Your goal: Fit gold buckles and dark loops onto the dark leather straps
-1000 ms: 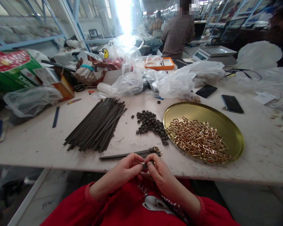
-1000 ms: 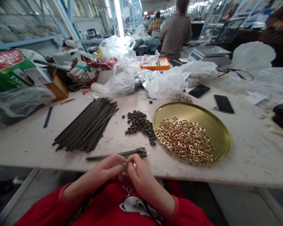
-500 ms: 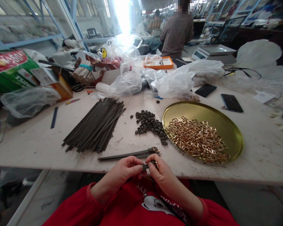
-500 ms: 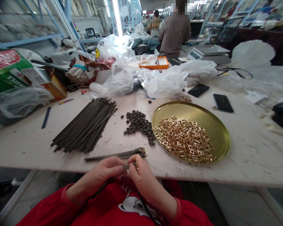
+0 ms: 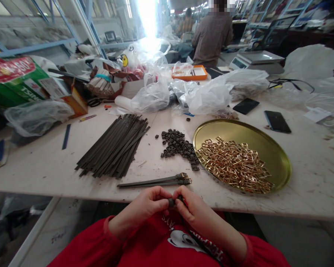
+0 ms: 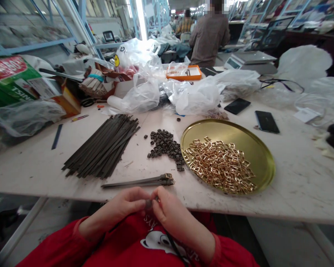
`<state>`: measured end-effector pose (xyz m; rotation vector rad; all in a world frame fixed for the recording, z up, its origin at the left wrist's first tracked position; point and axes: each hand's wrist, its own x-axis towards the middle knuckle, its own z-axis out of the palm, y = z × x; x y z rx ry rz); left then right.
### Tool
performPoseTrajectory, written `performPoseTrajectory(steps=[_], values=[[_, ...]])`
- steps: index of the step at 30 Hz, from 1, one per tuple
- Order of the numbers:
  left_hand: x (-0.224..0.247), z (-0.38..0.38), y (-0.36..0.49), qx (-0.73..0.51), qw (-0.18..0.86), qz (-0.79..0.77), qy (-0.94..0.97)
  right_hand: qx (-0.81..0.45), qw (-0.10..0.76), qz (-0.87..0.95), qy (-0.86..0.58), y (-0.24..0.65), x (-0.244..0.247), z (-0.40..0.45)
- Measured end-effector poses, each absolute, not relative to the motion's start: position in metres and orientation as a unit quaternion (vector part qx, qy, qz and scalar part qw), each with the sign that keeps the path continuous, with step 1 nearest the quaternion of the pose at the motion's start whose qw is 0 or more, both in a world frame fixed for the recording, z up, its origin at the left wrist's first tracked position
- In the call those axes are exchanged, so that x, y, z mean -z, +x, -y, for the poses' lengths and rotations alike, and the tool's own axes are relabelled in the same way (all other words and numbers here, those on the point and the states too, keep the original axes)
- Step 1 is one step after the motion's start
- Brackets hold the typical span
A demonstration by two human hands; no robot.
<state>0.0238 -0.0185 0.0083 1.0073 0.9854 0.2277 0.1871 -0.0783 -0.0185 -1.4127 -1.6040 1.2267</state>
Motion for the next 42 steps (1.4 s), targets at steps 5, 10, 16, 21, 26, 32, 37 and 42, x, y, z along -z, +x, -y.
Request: performPoseTrajectory(steps=[5,10,16,21,26,32,37,42], values=[[-0.013,0.016,0.023,-0.047,0.692,-0.415,0.589,-0.484,0.380,0.575,-0.539,0.189,0.021,0.084],[-0.021,0.016,0.019,-0.016,0.575,-0.368,0.730,-0.495,0.383,0.575,-0.527,0.182,0.027,0.086],[-0.026,0.015,0.022,-0.020,0.475,-0.363,0.802,-0.458,0.406,0.600,-0.516,0.174,0.025,0.085],[-0.016,-0.013,0.021,-0.041,0.316,-0.403,0.858,-0.284,0.364,0.662,-0.590,0.187,0.025,0.049],[0.022,-0.036,0.028,-0.078,0.197,-0.421,0.882,-0.141,0.310,0.702,-0.626,0.197,0.057,0.014],[0.019,-0.103,0.001,-0.071,0.057,-0.518,0.850,-0.066,0.329,0.709,-0.620,0.201,0.101,0.024],[0.017,-0.166,-0.019,-0.057,-0.013,-0.604,0.795,-0.038,0.329,0.709,-0.622,0.201,0.104,0.025],[0.026,-0.172,-0.015,-0.083,-0.022,-0.603,0.793,-0.044,0.326,0.704,-0.630,0.200,0.102,0.023]])
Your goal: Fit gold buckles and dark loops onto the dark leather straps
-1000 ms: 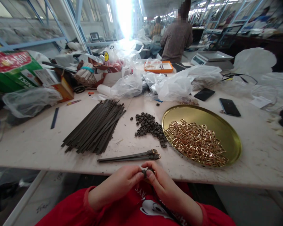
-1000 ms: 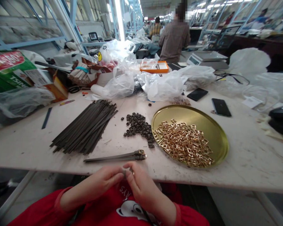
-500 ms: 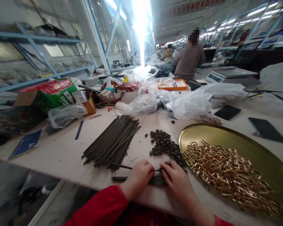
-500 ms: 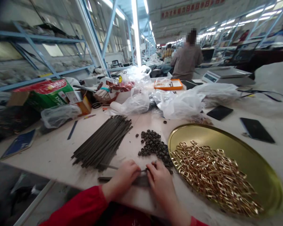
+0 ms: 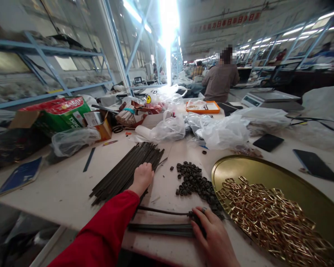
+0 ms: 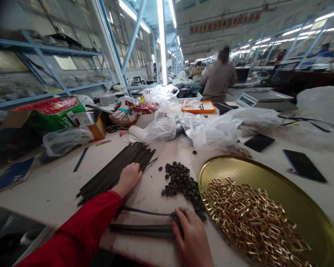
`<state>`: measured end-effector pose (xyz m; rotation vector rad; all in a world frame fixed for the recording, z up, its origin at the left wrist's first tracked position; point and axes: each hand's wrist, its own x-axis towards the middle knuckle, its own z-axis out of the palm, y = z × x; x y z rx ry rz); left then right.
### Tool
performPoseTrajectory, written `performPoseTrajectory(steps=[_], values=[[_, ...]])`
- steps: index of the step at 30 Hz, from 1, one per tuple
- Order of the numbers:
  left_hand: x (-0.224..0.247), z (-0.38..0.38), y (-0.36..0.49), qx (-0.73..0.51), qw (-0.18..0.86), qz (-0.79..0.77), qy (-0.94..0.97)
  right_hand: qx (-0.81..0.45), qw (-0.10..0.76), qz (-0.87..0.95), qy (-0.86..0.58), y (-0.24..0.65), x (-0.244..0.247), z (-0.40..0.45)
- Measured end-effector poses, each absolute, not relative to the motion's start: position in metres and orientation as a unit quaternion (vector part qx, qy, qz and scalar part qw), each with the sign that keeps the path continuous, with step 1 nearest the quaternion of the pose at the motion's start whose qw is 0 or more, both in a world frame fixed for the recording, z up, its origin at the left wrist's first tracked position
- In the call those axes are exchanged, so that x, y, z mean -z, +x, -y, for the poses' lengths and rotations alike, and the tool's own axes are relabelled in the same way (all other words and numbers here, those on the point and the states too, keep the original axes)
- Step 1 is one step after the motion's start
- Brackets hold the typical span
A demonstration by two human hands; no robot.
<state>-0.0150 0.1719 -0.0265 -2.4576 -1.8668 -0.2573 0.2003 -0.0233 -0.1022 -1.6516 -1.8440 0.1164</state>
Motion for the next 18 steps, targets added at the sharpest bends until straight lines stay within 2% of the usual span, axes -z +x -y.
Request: performPoseTrajectory(steps=[4,8,10,12,14,18], values=[[0.006,-0.161,-0.013,0.132,-0.011,0.575,-0.807,-0.069,0.319,0.692,-0.644,0.197,0.097,0.025],[-0.028,-0.124,-0.002,0.177,-0.056,0.498,-0.847,-0.062,0.372,0.679,-0.630,0.200,0.087,0.031],[-0.040,-0.095,0.004,0.147,-0.117,0.413,-0.891,-0.043,0.410,0.658,-0.630,0.209,0.081,0.036],[-0.043,-0.066,0.009,0.092,-0.151,0.407,-0.896,-0.025,0.416,0.634,-0.652,0.222,0.076,0.041],[-0.037,-0.042,0.010,0.055,-0.196,0.419,-0.885,-0.020,0.379,0.623,-0.684,0.236,0.073,0.044],[-0.018,-0.014,0.008,0.058,-0.272,0.436,-0.856,-0.026,0.242,0.650,-0.720,0.248,0.070,0.041]])
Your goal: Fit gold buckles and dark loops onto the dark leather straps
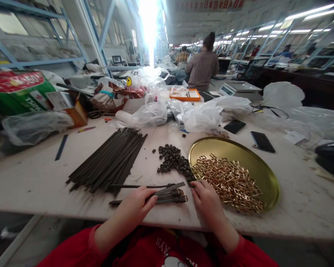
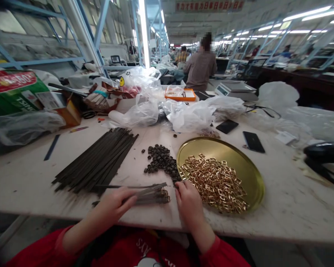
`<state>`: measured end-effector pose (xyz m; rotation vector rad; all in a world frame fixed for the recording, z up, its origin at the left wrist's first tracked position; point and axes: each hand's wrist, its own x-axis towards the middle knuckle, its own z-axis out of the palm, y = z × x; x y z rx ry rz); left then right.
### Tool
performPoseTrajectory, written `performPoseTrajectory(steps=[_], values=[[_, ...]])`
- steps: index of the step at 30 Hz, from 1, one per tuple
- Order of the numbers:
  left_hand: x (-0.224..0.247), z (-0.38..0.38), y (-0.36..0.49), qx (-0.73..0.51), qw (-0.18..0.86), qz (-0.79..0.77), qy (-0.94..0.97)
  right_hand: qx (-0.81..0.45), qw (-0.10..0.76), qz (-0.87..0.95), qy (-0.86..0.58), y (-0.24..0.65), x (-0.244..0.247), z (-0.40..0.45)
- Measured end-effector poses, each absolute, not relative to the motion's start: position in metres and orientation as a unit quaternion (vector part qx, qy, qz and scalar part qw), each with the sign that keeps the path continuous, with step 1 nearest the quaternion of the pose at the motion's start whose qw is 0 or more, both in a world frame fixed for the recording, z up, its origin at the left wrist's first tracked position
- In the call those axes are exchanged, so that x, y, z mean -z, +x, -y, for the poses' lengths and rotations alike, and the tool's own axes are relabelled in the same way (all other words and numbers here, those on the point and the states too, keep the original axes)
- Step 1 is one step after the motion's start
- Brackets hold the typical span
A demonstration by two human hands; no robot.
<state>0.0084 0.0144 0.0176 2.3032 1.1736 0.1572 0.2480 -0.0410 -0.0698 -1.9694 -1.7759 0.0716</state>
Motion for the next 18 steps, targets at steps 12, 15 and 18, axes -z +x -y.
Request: performPoseTrajectory(steps=[12,15,18], values=[[-0.014,0.006,0.009,-0.075,0.249,-0.473,0.842,0.011,0.124,0.675,-0.727,0.249,0.069,0.024],[-0.011,0.006,0.009,-0.075,0.247,-0.478,0.840,0.004,0.145,0.676,-0.723,0.255,0.069,0.025],[-0.008,0.005,0.008,-0.083,0.260,-0.478,0.835,-0.068,0.266,0.649,-0.709,0.258,0.065,0.031]])
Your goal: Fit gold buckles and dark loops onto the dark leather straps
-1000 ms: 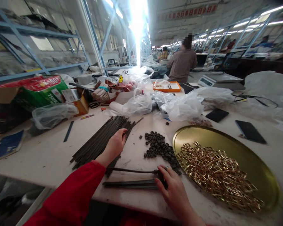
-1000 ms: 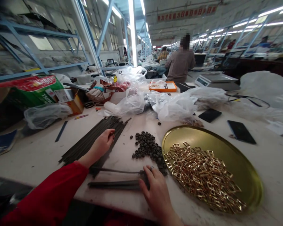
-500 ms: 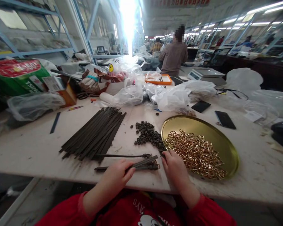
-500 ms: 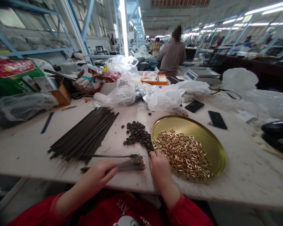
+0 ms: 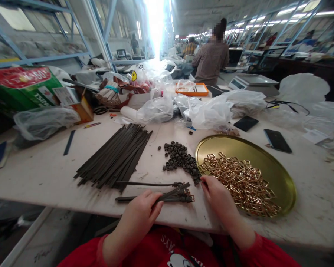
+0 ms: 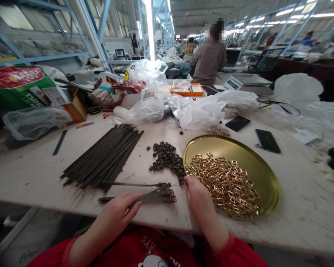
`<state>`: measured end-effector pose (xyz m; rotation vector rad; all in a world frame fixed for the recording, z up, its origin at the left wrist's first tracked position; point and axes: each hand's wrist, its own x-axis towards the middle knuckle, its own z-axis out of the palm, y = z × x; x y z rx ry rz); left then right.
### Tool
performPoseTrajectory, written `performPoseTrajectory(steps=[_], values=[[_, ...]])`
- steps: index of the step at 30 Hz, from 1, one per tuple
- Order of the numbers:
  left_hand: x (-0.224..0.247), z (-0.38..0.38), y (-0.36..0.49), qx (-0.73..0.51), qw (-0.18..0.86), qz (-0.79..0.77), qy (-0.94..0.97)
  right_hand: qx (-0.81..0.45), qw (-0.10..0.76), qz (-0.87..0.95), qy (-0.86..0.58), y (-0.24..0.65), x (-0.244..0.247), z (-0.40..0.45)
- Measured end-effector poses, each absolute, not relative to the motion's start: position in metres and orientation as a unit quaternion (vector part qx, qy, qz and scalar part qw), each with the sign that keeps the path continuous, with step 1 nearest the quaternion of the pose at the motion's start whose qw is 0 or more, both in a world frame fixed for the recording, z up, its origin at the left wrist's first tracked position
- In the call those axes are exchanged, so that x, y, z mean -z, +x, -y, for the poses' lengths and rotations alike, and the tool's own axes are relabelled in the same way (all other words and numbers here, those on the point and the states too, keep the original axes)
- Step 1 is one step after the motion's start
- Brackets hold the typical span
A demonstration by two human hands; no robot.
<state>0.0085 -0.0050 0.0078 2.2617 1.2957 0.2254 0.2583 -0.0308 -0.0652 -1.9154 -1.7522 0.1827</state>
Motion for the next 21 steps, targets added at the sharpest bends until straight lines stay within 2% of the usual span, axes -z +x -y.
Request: performPoseTrajectory(steps=[3,6,8,11,16,18,21], values=[[-0.004,0.004,0.008,-0.088,0.294,-0.478,0.823,-0.238,0.398,0.562,-0.684,0.253,0.058,0.039],[-0.001,0.003,0.008,-0.090,0.329,-0.477,0.810,-0.414,0.469,0.454,-0.635,0.240,0.049,0.043],[0.000,0.002,0.009,-0.088,0.345,-0.476,0.804,-0.489,0.490,0.400,-0.601,0.232,0.044,0.042],[-0.004,0.002,0.011,-0.071,0.376,-0.471,0.795,-0.541,0.494,0.361,-0.577,0.225,0.036,0.038],[-0.013,0.000,0.014,-0.033,0.491,-0.391,0.778,-0.559,0.493,0.368,-0.556,0.221,0.030,0.037],[-0.011,0.000,0.014,-0.052,0.460,-0.396,0.793,-0.562,0.501,0.350,-0.557,0.220,0.030,0.039],[-0.006,0.000,0.013,-0.068,0.361,-0.434,0.822,-0.575,0.518,0.296,-0.560,0.220,0.032,0.040]])
